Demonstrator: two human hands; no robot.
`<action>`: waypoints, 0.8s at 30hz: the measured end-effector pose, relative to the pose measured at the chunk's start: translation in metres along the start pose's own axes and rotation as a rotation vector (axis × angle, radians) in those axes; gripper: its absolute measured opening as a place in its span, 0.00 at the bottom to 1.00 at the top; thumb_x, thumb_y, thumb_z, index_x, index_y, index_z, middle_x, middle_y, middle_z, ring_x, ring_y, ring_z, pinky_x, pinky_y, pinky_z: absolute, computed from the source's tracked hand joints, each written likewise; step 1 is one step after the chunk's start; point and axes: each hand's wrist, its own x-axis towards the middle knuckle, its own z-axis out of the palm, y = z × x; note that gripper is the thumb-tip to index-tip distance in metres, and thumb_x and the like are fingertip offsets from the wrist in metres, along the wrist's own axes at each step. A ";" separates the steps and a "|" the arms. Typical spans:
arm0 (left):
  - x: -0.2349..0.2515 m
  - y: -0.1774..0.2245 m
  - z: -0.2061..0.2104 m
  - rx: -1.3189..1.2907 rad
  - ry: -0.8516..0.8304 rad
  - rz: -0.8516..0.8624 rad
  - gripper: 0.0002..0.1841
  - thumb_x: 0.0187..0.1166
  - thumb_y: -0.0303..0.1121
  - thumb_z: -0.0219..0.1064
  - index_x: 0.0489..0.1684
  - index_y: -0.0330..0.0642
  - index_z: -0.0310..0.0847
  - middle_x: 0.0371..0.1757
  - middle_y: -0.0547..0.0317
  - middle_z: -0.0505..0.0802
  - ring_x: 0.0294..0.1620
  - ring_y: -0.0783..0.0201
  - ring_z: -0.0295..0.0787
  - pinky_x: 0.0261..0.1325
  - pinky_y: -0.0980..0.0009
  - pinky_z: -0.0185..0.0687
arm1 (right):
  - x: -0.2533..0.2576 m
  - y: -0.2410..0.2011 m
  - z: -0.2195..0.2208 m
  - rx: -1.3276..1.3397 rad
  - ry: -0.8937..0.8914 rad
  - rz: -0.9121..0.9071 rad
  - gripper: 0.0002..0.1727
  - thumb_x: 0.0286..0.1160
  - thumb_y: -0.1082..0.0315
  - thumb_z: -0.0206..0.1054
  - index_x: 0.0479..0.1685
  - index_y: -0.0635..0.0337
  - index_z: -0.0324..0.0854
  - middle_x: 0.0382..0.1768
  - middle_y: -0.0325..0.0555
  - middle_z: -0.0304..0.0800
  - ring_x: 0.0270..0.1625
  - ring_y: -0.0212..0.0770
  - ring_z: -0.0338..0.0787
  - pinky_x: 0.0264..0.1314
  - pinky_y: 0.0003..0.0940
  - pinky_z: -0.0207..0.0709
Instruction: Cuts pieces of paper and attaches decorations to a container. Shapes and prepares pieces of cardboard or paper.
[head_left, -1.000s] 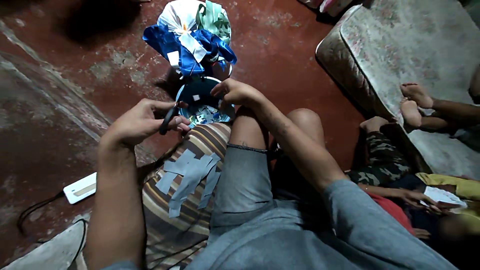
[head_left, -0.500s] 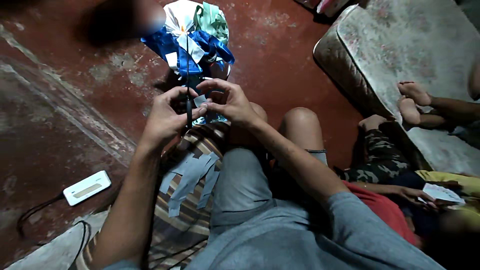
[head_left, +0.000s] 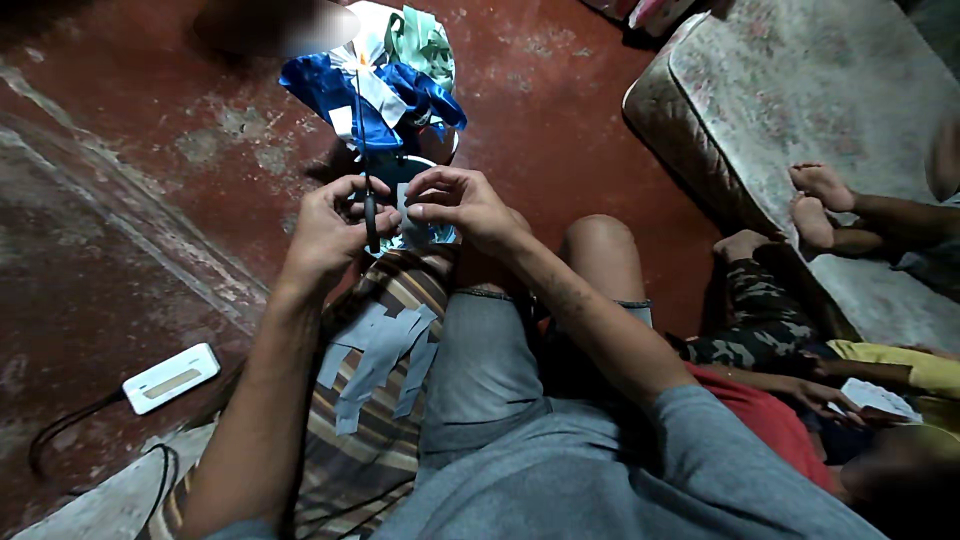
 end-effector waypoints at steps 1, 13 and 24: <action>0.000 0.000 0.000 -0.014 0.004 -0.001 0.20 0.63 0.17 0.77 0.54 0.38 0.83 0.35 0.59 0.95 0.33 0.67 0.94 0.40 0.72 0.93 | 0.000 0.000 0.000 0.019 0.000 0.013 0.13 0.69 0.84 0.70 0.53 0.74 0.84 0.52 0.53 0.91 0.50 0.38 0.92 0.57 0.34 0.88; -0.001 0.000 0.000 -0.039 -0.031 -0.074 0.19 0.68 0.19 0.76 0.58 0.39 0.82 0.38 0.57 0.95 0.36 0.65 0.95 0.44 0.69 0.94 | 0.001 -0.004 0.000 -0.041 -0.005 0.020 0.21 0.71 0.84 0.68 0.65 0.74 0.82 0.60 0.55 0.90 0.55 0.38 0.91 0.61 0.34 0.86; -0.008 0.019 -0.064 0.408 -0.631 -0.183 0.21 0.73 0.27 0.70 0.66 0.48 0.87 0.43 0.60 0.97 0.38 0.68 0.93 0.39 0.75 0.89 | 0.008 -0.015 -0.040 -0.115 -0.191 -0.032 0.21 0.70 0.82 0.68 0.64 0.74 0.82 0.63 0.56 0.88 0.61 0.40 0.90 0.67 0.35 0.84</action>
